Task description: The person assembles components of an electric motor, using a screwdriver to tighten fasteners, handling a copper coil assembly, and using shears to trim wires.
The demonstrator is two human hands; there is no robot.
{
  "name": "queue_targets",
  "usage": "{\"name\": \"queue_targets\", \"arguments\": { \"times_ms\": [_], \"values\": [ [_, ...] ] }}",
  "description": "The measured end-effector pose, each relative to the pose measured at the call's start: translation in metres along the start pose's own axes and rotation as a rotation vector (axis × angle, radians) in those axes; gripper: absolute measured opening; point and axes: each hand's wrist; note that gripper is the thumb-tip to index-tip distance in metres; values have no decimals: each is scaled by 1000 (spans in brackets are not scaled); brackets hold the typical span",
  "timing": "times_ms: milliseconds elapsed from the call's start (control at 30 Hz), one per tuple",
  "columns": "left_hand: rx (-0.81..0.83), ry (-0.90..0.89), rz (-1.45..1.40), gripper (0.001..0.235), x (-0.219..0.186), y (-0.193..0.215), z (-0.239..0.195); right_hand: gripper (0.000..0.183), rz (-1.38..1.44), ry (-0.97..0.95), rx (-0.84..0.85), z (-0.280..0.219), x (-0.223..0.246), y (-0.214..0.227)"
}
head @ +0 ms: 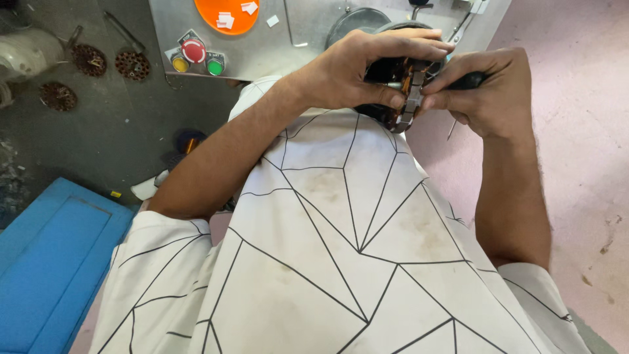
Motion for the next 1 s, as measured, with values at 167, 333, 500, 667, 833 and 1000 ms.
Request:
{"name": "queue_targets", "arguments": {
  "times_ms": [167, 333, 500, 667, 833, 1000],
  "values": [
    [33, -47, 59, 66, 1, 3, 4, 18, -60, -18, -53, -3, 8, -6],
    [25, -11, 69, 69, -2, 2, 4, 18, -106, 11, -114, -10, 17, -15],
    [42, -47, 276, 85, -17, -5, 9, 36, 209, 23, -297, -29, -6, -24],
    [-67, 63, 489, 124, -29, -42, 17, 49, 898, 148, -589, -60, -19, -7],
    [13, -27, 685, 117, -27, -49, 12, 31, 968, 170, -804, -88, -21, -28],
    [75, -102, 588, 112, -16, -37, 6, 62, 403, 462, -812, -94, -32, -92]
  ]
}}
Point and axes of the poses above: each hand's wrist, its own z-axis towards the middle knuckle, its own y-axis out of the back of the hand, x = y × z, and after that the axes turned 6 degrees about -y, right-handed
